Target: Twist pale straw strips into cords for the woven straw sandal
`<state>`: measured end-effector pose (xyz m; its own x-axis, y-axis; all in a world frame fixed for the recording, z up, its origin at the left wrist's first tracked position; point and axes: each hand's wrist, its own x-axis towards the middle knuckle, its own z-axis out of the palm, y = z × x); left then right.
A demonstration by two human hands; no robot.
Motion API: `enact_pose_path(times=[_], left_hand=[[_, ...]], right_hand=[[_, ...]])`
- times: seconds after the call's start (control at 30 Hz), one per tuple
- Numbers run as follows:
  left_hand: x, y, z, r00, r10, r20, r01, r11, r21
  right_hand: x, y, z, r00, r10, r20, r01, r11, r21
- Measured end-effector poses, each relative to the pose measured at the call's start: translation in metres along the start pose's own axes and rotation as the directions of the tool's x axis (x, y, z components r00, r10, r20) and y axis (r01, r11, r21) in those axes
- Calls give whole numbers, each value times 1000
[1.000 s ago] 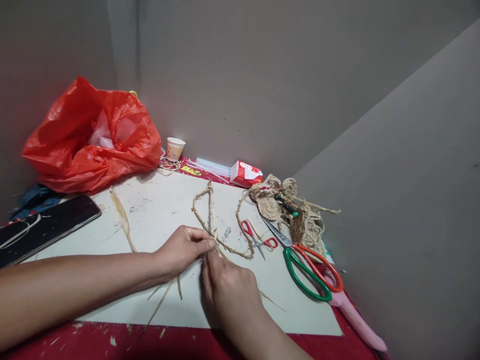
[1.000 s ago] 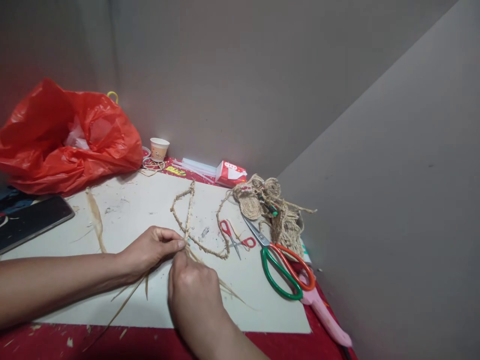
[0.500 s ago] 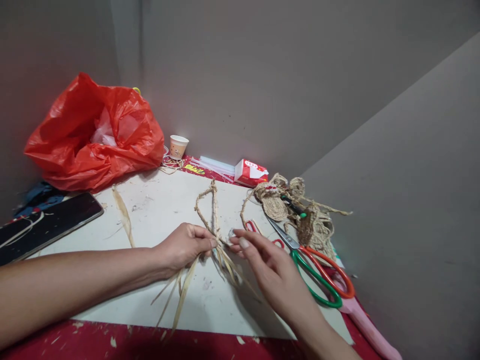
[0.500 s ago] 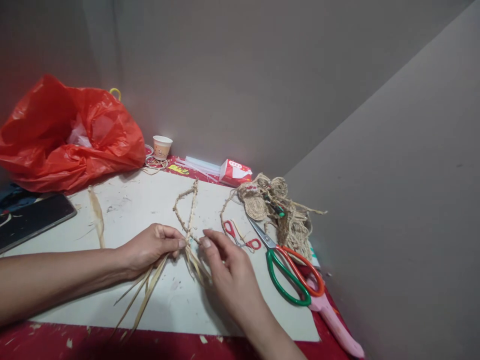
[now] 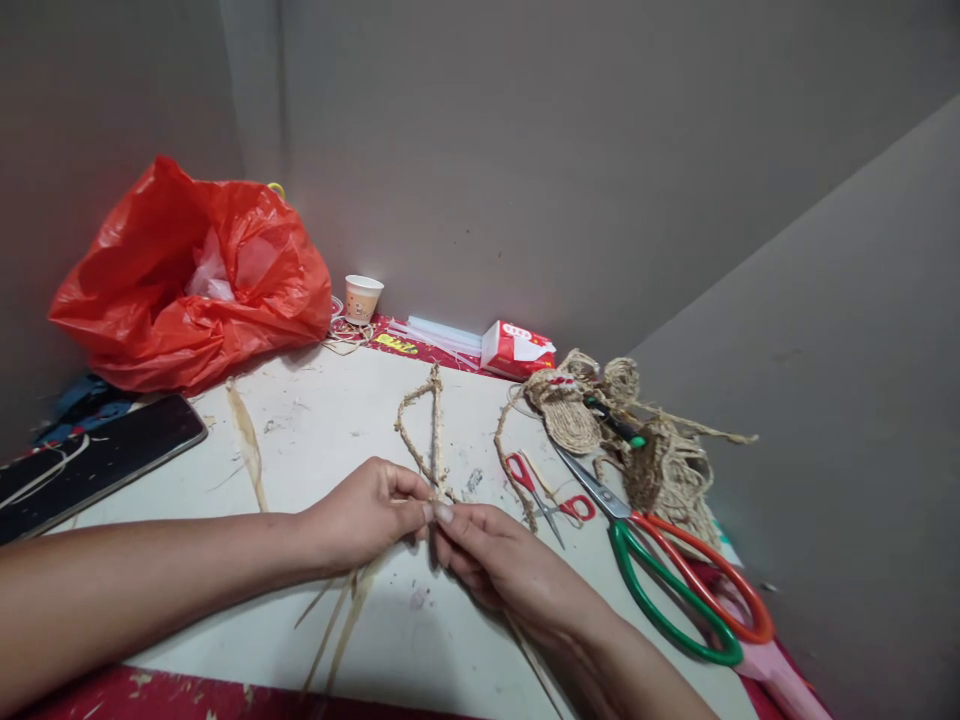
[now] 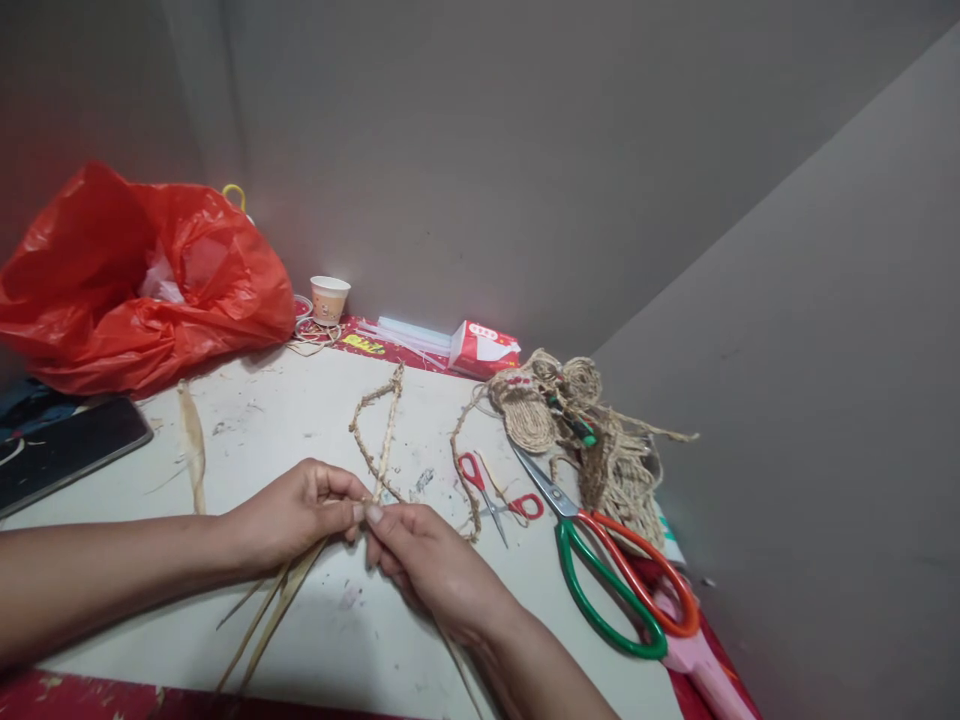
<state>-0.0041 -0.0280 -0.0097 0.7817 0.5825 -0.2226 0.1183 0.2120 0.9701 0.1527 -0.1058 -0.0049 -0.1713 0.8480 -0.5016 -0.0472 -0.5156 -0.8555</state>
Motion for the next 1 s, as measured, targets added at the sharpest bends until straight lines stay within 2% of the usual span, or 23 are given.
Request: enact_pose_path(times=[0.1,0.17,0.3,0.47,0.6,0.73,0.8,0.9,1.0], left_hand=[[-2,3,-2,999,40,8,-40,993,108],[-3,4,-3,997,72,32,-77,985,152],[-7,6,-1,990,122,75,-136,962,238],[-8,9,-3,989,139,52,-145,838,526],[-11,17,-7,992,118,48,-113,645,756],[-19,20,-3,989,140,53,-99,347,933],[-24,16,2,983,141,118,-146,210,967],[-31,5,12,971,84,223,-227,33,973],[-40,-6,23,942,42,333,-329,-72,942]], right_hand=[[0,0,3,1000,19,19,-22,984,179],[0,0,7,1000,12,5,-13,970,242],[0,4,16,998,-7,-61,23,964,266],[3,12,24,977,-38,-208,92,962,256],[5,16,28,950,-65,-304,133,969,207],[5,19,31,950,-97,-298,175,953,246],[4,19,33,956,-101,-277,187,933,307],[2,18,35,966,-75,-249,173,900,401],[0,15,36,968,-50,-245,158,881,446]])
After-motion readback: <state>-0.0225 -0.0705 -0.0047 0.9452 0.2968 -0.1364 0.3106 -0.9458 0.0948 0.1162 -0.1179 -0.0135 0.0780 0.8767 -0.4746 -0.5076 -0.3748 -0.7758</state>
